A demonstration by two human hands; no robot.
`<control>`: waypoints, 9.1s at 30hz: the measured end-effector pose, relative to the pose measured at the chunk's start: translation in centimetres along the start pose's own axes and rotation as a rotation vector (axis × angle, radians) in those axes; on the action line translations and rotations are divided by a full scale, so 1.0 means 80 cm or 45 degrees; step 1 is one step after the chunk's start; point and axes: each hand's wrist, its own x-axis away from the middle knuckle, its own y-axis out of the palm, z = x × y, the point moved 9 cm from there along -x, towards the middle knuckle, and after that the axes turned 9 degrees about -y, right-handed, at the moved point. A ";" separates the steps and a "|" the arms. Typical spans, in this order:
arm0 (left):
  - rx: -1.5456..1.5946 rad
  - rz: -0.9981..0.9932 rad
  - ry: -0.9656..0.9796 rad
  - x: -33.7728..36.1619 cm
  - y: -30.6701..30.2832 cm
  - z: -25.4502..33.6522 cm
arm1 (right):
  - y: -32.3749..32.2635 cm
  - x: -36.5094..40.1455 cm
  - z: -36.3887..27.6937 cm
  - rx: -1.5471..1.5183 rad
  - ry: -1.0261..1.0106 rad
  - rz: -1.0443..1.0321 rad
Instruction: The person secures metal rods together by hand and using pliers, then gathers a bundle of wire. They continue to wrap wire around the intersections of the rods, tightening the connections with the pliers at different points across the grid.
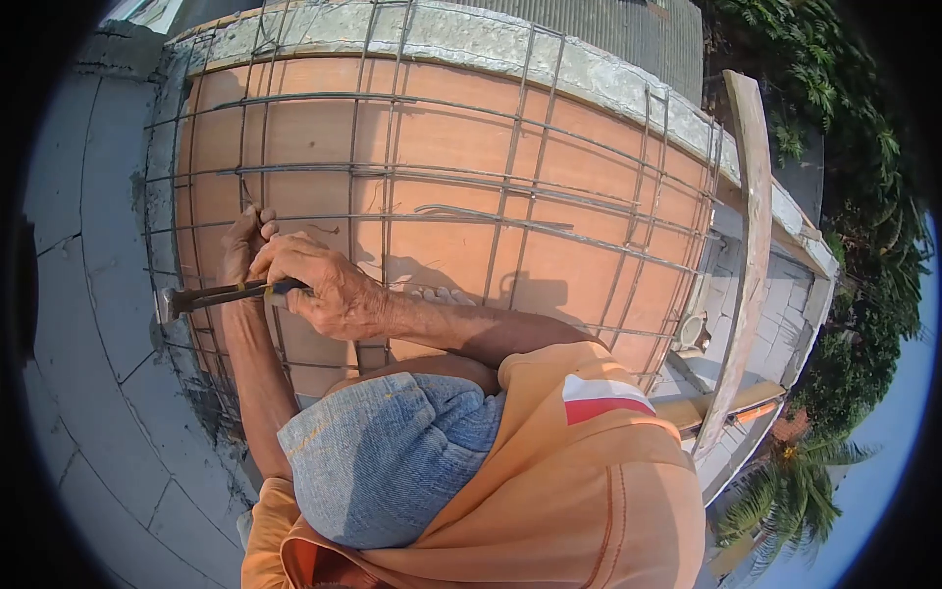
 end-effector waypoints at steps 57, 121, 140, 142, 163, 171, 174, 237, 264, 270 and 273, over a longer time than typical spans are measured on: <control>-1.483 -0.468 0.694 -0.024 0.274 -0.222 | -0.354 0.343 -0.056 1.061 1.296 0.905; -1.846 -0.439 0.660 -0.091 0.286 -0.255 | -0.411 0.249 0.121 0.690 1.459 -0.266; -2.193 -0.589 0.566 -0.099 0.282 -0.284 | -0.431 0.228 0.071 1.667 1.345 -0.486; -2.203 -0.623 0.533 -0.099 0.284 -0.283 | -0.434 0.228 0.050 1.710 1.333 -0.298; -2.159 -0.589 0.410 -0.126 0.275 -0.299 | -0.254 0.362 0.061 -0.237 1.692 1.478; -2.154 -0.597 0.455 -0.130 0.273 -0.303 | -0.249 0.358 0.076 -0.658 1.586 1.617; -2.163 -0.594 0.457 -0.129 0.270 -0.297 | -0.248 0.379 0.090 -0.836 1.461 1.760; -2.093 -1.093 0.572 -0.065 0.277 -0.267 | -0.243 0.319 0.162 -0.868 1.159 1.938; -1.661 -0.834 0.693 -0.034 0.253 -0.276 | -0.400 0.221 0.113 1.167 0.991 -0.421; -1.503 -0.765 0.633 -0.028 0.248 -0.288 | -0.394 0.206 0.113 1.117 0.867 -0.513; -1.518 -0.808 0.717 -0.021 0.249 -0.296 | -0.392 0.206 0.118 1.087 0.918 -0.580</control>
